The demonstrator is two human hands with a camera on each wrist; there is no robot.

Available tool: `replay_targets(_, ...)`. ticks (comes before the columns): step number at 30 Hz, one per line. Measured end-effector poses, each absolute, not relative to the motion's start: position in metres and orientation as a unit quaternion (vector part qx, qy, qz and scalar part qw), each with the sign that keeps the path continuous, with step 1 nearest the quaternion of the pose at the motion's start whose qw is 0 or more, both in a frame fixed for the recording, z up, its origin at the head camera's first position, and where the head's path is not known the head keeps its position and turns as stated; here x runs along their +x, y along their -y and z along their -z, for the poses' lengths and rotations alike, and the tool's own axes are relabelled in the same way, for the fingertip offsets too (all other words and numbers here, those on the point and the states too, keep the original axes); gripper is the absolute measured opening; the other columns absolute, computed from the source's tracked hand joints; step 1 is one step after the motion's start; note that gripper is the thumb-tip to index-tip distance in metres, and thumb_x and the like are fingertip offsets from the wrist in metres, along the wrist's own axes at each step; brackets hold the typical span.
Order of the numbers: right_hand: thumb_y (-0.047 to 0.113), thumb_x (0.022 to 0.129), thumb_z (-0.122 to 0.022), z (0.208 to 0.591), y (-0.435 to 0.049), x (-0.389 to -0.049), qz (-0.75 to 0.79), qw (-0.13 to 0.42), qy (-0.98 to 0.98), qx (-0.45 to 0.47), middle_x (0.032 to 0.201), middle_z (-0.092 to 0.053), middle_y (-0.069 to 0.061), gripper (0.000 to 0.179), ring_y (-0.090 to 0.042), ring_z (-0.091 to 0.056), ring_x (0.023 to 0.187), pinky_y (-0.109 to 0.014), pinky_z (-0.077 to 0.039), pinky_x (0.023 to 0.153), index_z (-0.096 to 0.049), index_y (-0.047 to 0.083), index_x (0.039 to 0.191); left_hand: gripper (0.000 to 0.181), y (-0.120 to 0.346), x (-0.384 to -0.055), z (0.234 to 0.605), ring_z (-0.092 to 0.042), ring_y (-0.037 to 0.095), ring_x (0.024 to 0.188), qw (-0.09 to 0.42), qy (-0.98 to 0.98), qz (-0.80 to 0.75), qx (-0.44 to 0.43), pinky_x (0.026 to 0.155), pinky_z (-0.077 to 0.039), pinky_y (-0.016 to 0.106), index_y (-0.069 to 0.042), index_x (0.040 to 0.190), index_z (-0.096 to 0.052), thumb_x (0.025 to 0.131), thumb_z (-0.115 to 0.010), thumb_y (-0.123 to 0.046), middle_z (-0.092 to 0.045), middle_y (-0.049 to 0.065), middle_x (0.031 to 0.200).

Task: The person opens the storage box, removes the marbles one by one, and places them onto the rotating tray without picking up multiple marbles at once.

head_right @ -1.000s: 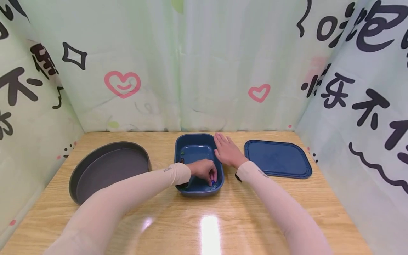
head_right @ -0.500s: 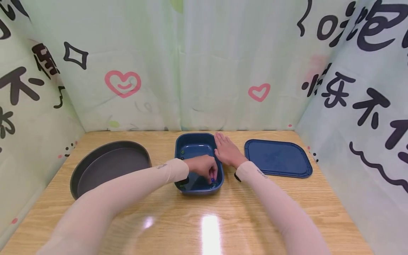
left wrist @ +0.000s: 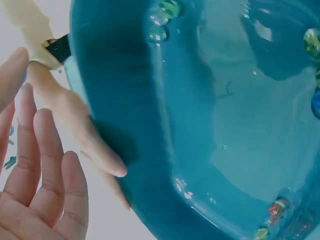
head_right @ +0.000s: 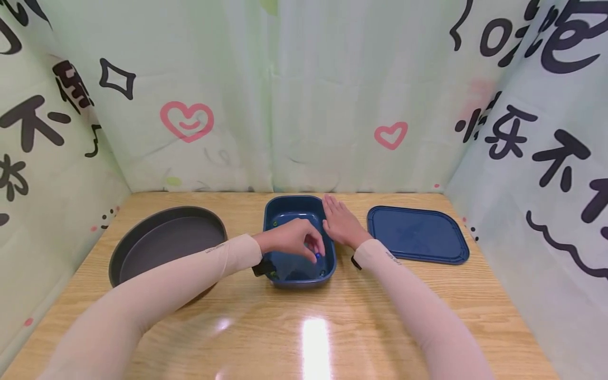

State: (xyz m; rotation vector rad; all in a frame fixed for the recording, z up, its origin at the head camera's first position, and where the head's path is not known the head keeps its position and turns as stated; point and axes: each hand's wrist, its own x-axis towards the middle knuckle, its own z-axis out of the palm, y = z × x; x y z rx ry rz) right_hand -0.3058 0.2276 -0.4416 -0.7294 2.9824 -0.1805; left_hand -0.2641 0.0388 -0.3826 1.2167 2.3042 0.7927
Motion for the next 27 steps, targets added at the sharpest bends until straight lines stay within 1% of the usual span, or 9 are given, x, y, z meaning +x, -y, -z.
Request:
replay_targets(5,0.022,0.099,-0.037,0.442,-0.227,-0.305,0.058,0.031,-0.971,-0.23,0.157,-0.009,-0.021,0.061,-0.036,-0.008,0.146,-0.051,-0.012,0.117,-0.012,-0.007,0.147,0.018,-0.027,-0.257,0.373,-0.063,0.001,0.076,0.196,-0.817,-0.337,0.425,0.075,-0.05,0.012,-0.007,0.095,-0.074,0.078,-0.075,-0.011,-0.073,0.001,0.086)
replay_targets(10,0.022,0.099,-0.037,0.443,-0.226,-0.305,0.061,0.034,-0.973,-0.222,0.157,-0.009,-0.02,0.061,-0.035,-0.008,0.146,-0.051,-0.012,0.117,-0.013,-0.006,0.148,0.021,-0.014,-0.25,0.363,-0.066,0.003,0.081,0.181,-0.813,-0.373,0.41,0.078,-0.051,0.014,-0.009,0.1,-0.074,0.079,-0.074,-0.013,-0.074,0.001,0.092)
replay_targets(18,0.022,0.099,-0.036,0.445,-0.226,-0.307,0.05,0.027,-0.974,-0.221,0.157,-0.01,-0.021,0.06,-0.036,-0.01,0.146,-0.05,-0.012,0.117,-0.013,-0.006,0.147,0.023,0.016,-0.244,0.345,-0.065,0.007,0.086,0.119,-0.794,-0.425,0.418,0.084,-0.053,0.024,-0.011,0.103,-0.074,0.08,-0.072,-0.013,-0.072,0.003,0.098)
replay_targets(20,0.021,0.099,-0.036,0.445,-0.225,-0.307,0.048,0.024,-0.973,-0.222,0.156,-0.01,-0.022,0.06,-0.036,-0.01,0.146,-0.05,-0.013,0.117,-0.013,-0.007,0.147,0.023,0.025,-0.243,0.342,-0.065,0.009,0.087,0.11,-0.79,-0.442,0.411,0.083,-0.053,0.024,-0.01,0.103,-0.074,0.08,-0.072,-0.013,-0.072,0.004,0.099)
replay_targets(24,0.02,0.099,-0.035,0.444,-0.225,-0.306,0.047,0.024,-0.974,-0.222,0.156,-0.011,-0.022,0.06,-0.036,-0.01,0.145,-0.05,-0.013,0.117,-0.012,-0.007,0.147,0.024,0.045,-0.243,0.336,-0.064,0.016,0.089,0.1,-0.792,-0.471,0.376,0.074,-0.053,0.024,-0.009,0.103,-0.074,0.08,-0.073,-0.013,-0.071,0.007,0.101)
replay_targets(27,0.02,0.099,-0.035,0.442,-0.224,-0.305,0.048,0.029,-0.974,-0.219,0.156,-0.01,-0.022,0.06,-0.036,-0.01,0.146,-0.049,-0.013,0.117,-0.012,-0.006,0.148,0.023,0.064,-0.244,0.334,-0.062,0.019,0.091,0.092,-0.804,-0.488,0.328,0.072,-0.051,0.029,-0.009,0.102,-0.074,0.079,-0.074,-0.014,-0.071,0.007,0.101)
